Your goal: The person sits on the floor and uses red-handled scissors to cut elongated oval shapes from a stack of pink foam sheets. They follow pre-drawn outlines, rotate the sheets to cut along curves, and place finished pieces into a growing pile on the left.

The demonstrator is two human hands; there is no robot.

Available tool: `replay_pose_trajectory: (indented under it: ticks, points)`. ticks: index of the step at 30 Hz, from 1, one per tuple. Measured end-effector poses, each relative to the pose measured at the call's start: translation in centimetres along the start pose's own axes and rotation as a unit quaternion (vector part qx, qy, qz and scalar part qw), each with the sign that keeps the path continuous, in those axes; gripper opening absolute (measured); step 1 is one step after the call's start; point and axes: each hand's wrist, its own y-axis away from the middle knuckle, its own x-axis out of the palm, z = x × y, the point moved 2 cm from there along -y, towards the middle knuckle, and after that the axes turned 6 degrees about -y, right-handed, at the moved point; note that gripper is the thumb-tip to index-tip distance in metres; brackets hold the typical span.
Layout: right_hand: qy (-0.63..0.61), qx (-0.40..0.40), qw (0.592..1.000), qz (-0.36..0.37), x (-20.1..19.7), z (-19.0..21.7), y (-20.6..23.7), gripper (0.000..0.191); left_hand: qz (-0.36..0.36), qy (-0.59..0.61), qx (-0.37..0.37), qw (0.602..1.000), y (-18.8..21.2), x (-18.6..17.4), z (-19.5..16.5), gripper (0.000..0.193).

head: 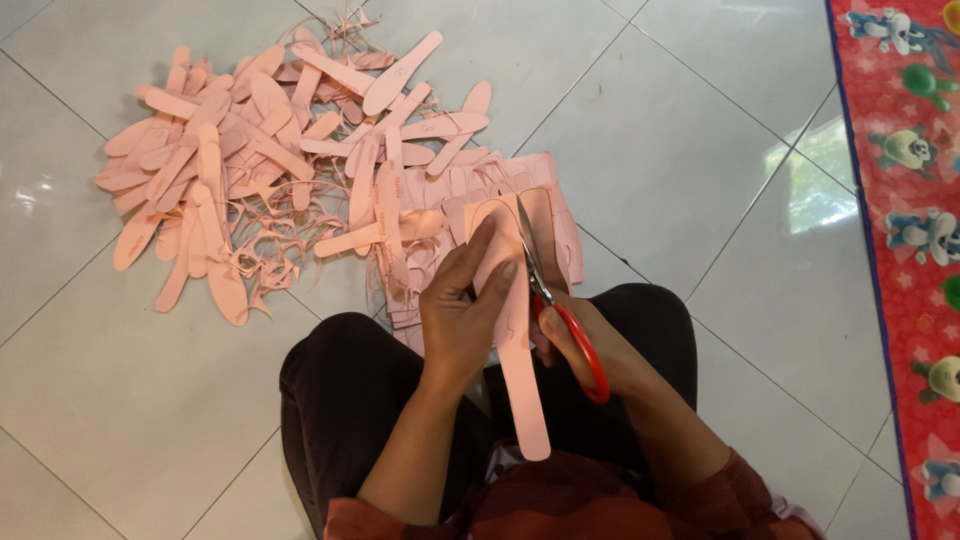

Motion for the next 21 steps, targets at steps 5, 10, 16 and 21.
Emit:
replay_pose_trajectory:
  ticks: [5, 10, 16, 21]
  points:
    - [0.006, -0.017, 1.000, -0.001, -0.32, -0.22, -0.10, 0.054, 0.022, -0.047, 0.037, 0.998, 0.68, 0.20, -0.38, 0.048]
    - [-0.018, 0.056, 0.997, -0.050, -0.25, -0.81, 0.00, 0.059, 0.019, -0.038, -0.003, 0.999, 0.64, 0.58, -0.11, 0.050]
    - [-0.064, 0.089, 0.992, -0.065, 0.14, -0.79, -0.38, 0.063, 0.023, -0.013, -0.009, 1.000, 0.44, 0.53, 0.11, 0.050]
    - [-0.075, 0.103, 0.989, -0.079, 0.39, -0.40, -0.42, 0.065, 0.023, -0.021, -0.018, 0.999, 0.29, 0.50, 0.27, 0.049]
